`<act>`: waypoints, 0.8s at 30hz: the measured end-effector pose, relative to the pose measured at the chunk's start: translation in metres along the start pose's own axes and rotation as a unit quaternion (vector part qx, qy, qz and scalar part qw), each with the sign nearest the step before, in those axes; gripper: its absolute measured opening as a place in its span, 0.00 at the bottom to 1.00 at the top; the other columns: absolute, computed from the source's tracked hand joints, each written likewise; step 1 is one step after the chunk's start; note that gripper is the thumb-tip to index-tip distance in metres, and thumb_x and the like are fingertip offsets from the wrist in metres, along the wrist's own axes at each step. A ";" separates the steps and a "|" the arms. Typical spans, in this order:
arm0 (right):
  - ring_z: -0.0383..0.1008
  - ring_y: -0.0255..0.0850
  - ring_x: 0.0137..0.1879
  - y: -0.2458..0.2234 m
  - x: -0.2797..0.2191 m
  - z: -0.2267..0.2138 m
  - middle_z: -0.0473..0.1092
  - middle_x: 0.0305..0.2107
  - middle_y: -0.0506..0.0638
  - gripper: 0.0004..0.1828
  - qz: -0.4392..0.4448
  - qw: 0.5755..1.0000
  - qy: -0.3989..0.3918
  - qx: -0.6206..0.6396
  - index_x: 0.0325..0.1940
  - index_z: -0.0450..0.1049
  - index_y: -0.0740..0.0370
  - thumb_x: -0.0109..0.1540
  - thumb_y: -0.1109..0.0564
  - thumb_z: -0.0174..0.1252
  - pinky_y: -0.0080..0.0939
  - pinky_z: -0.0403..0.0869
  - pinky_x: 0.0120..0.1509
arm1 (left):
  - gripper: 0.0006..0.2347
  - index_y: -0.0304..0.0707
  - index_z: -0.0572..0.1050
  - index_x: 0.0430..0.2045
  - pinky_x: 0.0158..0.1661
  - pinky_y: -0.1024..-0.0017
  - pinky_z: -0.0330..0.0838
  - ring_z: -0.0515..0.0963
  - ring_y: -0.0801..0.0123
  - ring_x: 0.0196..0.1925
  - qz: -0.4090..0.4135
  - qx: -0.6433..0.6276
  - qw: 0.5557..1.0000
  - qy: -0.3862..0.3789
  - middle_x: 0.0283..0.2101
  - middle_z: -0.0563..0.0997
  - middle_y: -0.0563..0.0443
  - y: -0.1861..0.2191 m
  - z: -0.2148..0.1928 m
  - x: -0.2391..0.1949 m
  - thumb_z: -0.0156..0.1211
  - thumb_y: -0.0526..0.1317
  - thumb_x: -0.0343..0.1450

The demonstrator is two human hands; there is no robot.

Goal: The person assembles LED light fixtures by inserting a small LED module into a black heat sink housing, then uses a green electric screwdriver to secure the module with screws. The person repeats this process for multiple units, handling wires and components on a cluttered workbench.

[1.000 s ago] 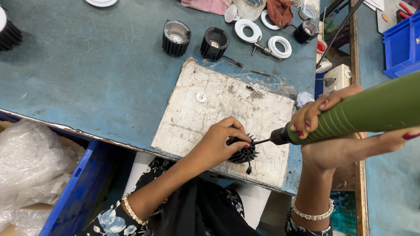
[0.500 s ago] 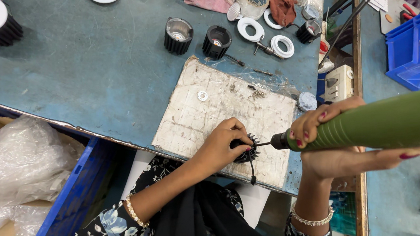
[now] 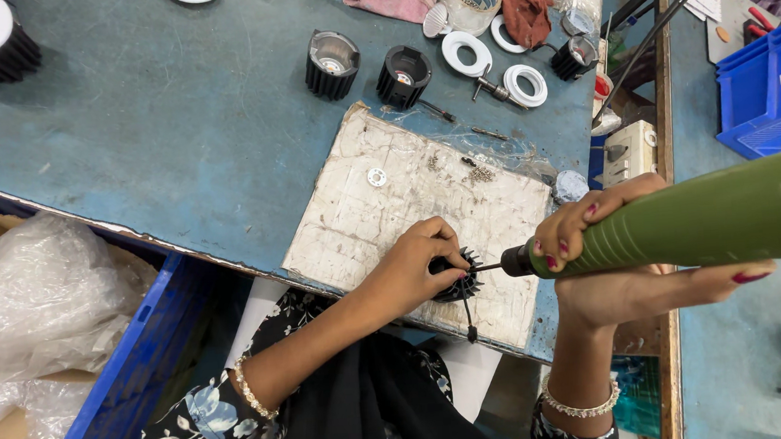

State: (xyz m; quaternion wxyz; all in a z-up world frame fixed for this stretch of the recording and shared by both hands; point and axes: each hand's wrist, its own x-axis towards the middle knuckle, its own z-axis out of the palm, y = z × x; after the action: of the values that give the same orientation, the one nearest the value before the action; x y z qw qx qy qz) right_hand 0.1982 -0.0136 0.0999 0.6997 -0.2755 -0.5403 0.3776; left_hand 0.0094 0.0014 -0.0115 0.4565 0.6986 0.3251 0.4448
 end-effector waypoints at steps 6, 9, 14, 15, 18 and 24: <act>0.61 0.40 0.18 -0.005 0.004 -0.001 0.57 0.16 0.53 0.56 -0.004 0.999 -0.018 -0.045 0.34 0.60 0.67 0.56 0.07 0.26 0.38 0.64 0.22 | 0.05 0.33 0.82 0.28 0.47 0.69 0.73 0.77 0.63 0.44 -0.014 0.002 1.000 0.001 0.39 0.76 0.50 0.000 0.001 -0.002 0.70 0.34 0.64; 0.59 0.40 0.16 -0.012 0.013 -0.003 0.56 0.14 0.53 0.54 -0.018 0.995 -0.006 -0.103 0.34 0.60 0.65 0.56 0.08 0.26 0.37 0.61 0.19 | 0.04 0.33 0.82 0.27 0.47 0.69 0.73 0.78 0.63 0.44 -0.015 -0.004 1.000 0.004 0.39 0.76 0.51 0.001 0.001 -0.001 0.70 0.34 0.64; 0.60 0.40 0.17 -0.031 0.026 -0.026 0.58 0.16 0.52 0.50 -0.037 0.998 -0.054 0.010 0.31 0.60 0.66 0.63 0.14 0.24 0.38 0.61 0.20 | 0.04 0.34 0.82 0.28 0.46 0.69 0.74 0.78 0.63 0.44 -0.003 0.004 1.000 0.011 0.39 0.76 0.50 -0.001 0.001 -0.002 0.70 0.34 0.64; 0.60 0.40 0.18 -0.034 0.024 -0.031 0.57 0.16 0.53 0.50 -0.034 0.998 -0.049 0.018 0.31 0.60 0.66 0.64 0.14 0.25 0.38 0.61 0.20 | 0.05 0.34 0.83 0.29 0.46 0.68 0.74 0.78 0.63 0.43 0.000 0.002 1.000 0.011 0.40 0.77 0.50 -0.003 0.000 -0.001 0.70 0.34 0.64; 0.60 0.42 0.20 -0.042 0.012 -0.048 0.57 0.18 0.55 0.50 -0.029 0.999 -0.015 0.029 0.32 0.59 0.69 0.65 0.16 0.25 0.42 0.62 0.23 | 0.03 0.40 0.84 0.29 0.46 0.71 0.75 0.78 0.65 0.42 -0.128 -0.005 0.990 -0.056 0.40 0.77 0.52 -0.017 -0.005 0.021 0.68 0.38 0.68; 0.58 0.47 0.20 -0.047 -0.007 -0.061 0.57 0.18 0.59 0.55 0.002 0.990 0.024 0.136 0.33 0.60 0.72 0.59 0.13 0.20 0.44 0.61 0.25 | 0.02 0.35 0.81 0.26 0.40 0.64 0.75 0.81 0.55 0.37 -0.064 0.106 0.986 0.116 0.36 0.78 0.44 -0.062 -0.001 0.077 0.66 0.34 0.67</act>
State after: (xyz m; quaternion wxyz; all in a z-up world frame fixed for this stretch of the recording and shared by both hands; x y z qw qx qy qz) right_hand 0.2668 -0.0442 0.1174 0.7426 -0.1876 -0.4669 0.4420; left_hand 0.0360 0.0912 -0.0438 0.3670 0.6646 0.4648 0.4556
